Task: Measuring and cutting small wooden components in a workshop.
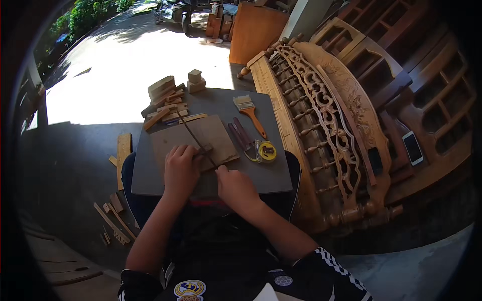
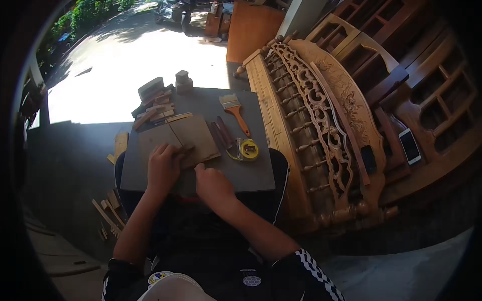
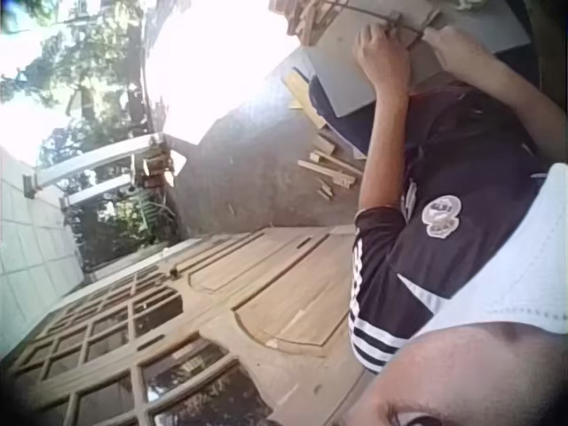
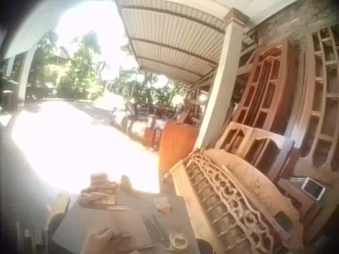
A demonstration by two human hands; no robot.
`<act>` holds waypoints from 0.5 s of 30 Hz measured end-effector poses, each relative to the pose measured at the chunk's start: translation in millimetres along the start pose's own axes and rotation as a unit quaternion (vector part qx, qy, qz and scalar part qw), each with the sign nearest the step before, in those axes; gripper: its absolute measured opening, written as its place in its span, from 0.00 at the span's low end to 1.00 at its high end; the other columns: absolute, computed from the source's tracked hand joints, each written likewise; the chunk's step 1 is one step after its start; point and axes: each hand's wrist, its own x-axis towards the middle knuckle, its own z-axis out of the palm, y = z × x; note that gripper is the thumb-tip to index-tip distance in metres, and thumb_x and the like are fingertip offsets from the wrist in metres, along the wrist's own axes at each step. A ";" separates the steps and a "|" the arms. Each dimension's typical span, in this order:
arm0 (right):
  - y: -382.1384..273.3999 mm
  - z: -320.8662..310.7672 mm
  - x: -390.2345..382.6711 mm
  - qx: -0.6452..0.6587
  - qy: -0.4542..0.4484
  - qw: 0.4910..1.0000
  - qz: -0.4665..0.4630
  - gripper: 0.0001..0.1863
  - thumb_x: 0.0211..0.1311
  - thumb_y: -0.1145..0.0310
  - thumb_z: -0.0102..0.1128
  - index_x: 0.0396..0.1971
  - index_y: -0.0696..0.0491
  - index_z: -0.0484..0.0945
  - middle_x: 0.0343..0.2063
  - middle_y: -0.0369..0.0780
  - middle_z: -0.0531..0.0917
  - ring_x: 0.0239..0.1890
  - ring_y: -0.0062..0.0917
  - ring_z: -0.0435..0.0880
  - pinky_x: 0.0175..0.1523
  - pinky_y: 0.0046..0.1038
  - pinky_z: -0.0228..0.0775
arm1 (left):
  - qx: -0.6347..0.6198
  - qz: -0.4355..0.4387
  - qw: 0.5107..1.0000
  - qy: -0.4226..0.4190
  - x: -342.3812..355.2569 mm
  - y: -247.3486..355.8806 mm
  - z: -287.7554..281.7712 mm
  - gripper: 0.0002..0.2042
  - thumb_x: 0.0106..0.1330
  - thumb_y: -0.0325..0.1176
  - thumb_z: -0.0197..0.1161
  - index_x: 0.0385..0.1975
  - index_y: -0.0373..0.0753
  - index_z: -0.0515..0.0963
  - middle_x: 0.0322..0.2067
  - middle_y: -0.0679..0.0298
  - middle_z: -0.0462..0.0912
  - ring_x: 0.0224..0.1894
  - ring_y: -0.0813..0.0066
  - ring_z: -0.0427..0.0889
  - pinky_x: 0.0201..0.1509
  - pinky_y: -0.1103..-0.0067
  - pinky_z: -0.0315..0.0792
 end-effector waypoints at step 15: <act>-3.8 -34.9 -34.9 -0.020 -0.064 0.997 0.028 0.11 0.75 0.69 0.51 0.35 0.62 0.75 0.24 0.56 0.84 0.31 0.54 0.87 0.39 0.52 0.81 | -0.044 0.002 0.999 0.008 4.2 -0.1 -3.4 0.07 0.57 0.25 0.71 0.33 0.33 0.81 0.34 0.52 0.83 0.42 0.48 0.83 0.47 0.62 0.76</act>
